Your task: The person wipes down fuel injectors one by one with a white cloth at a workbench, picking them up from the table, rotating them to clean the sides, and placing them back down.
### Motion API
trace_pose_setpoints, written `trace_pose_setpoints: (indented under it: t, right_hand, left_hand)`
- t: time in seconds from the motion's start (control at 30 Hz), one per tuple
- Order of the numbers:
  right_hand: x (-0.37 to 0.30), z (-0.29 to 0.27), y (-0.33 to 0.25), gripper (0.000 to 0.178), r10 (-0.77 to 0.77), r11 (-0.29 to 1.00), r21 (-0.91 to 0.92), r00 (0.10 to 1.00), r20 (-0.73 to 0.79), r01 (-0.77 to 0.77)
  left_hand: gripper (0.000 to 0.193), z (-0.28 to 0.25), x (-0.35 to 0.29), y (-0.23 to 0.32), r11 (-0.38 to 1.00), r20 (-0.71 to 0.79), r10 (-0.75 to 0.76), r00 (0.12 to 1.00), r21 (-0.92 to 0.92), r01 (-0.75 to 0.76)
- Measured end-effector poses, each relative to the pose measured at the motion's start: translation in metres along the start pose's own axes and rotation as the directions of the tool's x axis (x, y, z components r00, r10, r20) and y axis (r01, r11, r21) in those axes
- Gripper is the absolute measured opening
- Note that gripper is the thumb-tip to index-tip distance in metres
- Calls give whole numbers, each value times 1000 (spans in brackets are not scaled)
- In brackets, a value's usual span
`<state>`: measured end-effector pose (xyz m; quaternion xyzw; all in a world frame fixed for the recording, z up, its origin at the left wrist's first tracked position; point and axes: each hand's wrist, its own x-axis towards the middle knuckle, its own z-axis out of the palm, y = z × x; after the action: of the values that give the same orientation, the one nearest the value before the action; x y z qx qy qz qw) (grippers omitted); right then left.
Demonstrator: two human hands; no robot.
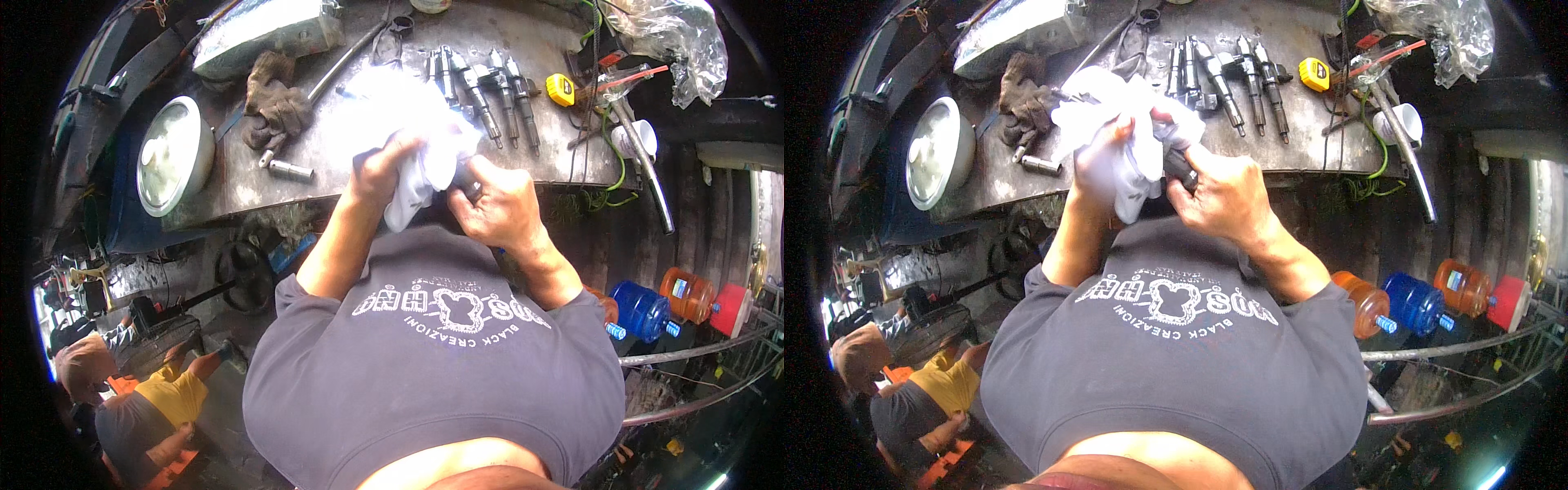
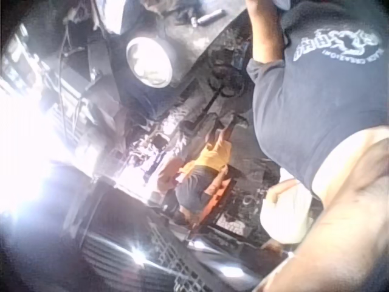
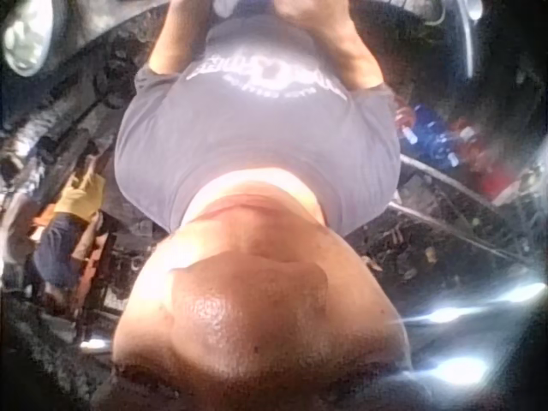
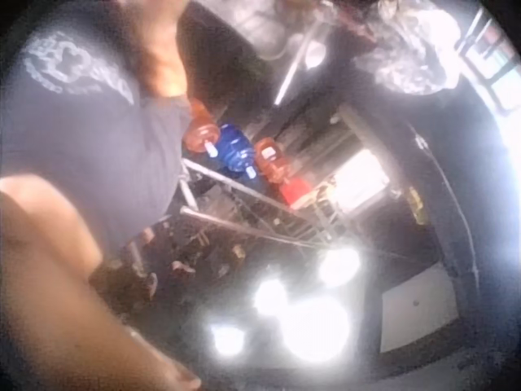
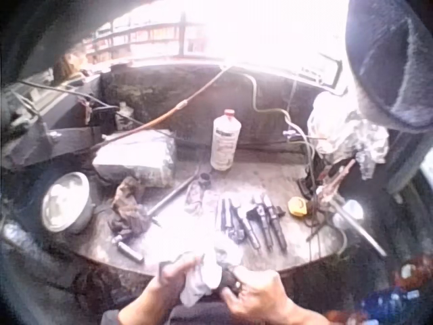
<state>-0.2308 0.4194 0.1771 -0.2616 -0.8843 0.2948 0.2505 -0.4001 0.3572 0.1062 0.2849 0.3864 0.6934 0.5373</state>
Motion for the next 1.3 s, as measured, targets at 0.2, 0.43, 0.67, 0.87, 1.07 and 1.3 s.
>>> trace_pose_setpoints:
  t: [0.2, 0.43, 0.67, 0.87, 1.07, 1.3]
  right_hand:
    - [0, 16, 22, 25, 62, 659, 641, 879, 473, -392]
    - [9, 24, 4, 44, -121, -72, 780, 781, 613, -622]
    - [22, 18, 5, 15, -36, 989, 141, 999, -24, 39]
    - [16, 14, 12, 15, -19, 939, 344, 997, 77, -8]
    - [0, 17, 5, 48, -72, -40, 801, 802, 594, -597]
    - [4, 9, 7, 18, -30, 436, 785, 864, 502, -440]
  left_hand:
    - [24, -1, 13, 14, 973, 63, -11, 998, -230, 26]
    - [27, -23, 33, 17, 957, 87, 183, 979, -245, -157]
    - [34, 28, 15, 37, 995, -22, -32, 999, -92, 30]
    - [37, 24, 11, 38, 965, 227, -169, 959, -158, 207]
    - [42, -17, 27, 17, 956, 574, 84, 815, 185, -229]
    - [44, 10, 26, 10, 861, 501, 437, 747, 8, -508]
